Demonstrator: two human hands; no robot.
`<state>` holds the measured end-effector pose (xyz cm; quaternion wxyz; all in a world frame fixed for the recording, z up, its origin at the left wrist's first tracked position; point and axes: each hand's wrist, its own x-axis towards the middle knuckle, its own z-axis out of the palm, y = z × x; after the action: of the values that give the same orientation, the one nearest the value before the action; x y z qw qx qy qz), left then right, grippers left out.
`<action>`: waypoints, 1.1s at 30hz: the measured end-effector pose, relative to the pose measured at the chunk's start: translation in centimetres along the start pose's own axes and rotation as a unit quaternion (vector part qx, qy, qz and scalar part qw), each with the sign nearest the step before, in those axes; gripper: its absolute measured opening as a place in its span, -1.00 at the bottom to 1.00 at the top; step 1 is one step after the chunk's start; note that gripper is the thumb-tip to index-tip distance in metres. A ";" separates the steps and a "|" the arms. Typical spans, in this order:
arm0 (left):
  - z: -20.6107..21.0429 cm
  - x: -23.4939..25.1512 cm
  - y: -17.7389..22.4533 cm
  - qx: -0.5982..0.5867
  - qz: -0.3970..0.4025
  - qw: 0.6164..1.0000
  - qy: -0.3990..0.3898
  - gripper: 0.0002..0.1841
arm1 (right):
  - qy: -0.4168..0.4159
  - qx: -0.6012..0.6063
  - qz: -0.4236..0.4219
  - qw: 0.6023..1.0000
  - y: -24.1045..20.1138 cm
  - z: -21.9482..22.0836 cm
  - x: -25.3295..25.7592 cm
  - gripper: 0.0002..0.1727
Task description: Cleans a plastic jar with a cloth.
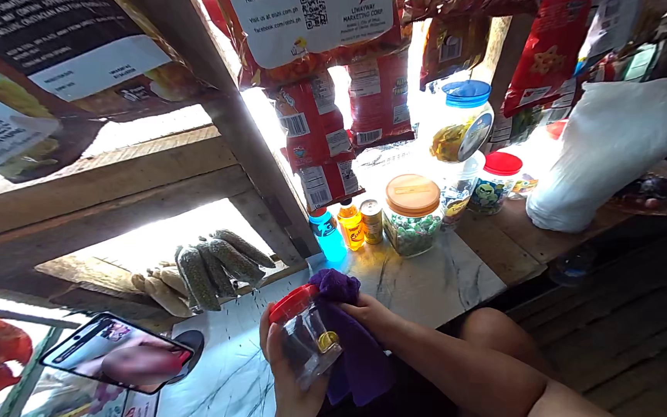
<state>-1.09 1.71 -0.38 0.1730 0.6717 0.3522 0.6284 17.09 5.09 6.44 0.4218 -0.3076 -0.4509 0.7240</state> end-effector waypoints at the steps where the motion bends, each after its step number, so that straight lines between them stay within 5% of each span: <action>1: 0.0 0.1 0.2 -0.028 -0.010 1.000 0.008 0.06 | 0.003 -0.011 -0.006 1.000 0.1 -0.1 0.1 -0.77; 5: 0.0 0.3 0.5 -0.044 -0.004 0.999 0.009 0.06 | 0.014 -0.130 -0.044 0.991 1.2 -0.7 0.8 -0.64; 15: -0.1 0.6 1.9 -0.163 -0.052 0.985 0.016 0.13 | 0.055 -0.016 -0.037 0.998 1.9 1.2 -0.8 -0.72; 24: 0.1 0.5 1.3 -0.195 -0.058 0.978 -0.039 0.09 | 0.041 -0.143 -0.121 0.982 0.8 0.0 0.3 -0.70; 33: -0.5 0.6 1.6 -0.286 -0.123 0.950 0.023 0.22 | -0.002 -0.009 0.002 1.000 0.9 -0.2 0.5 -0.72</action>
<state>-1.14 0.88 1.18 0.4254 0.5311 0.2415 0.6918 16.72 5.43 5.46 0.4170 -0.3107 -0.4577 0.7212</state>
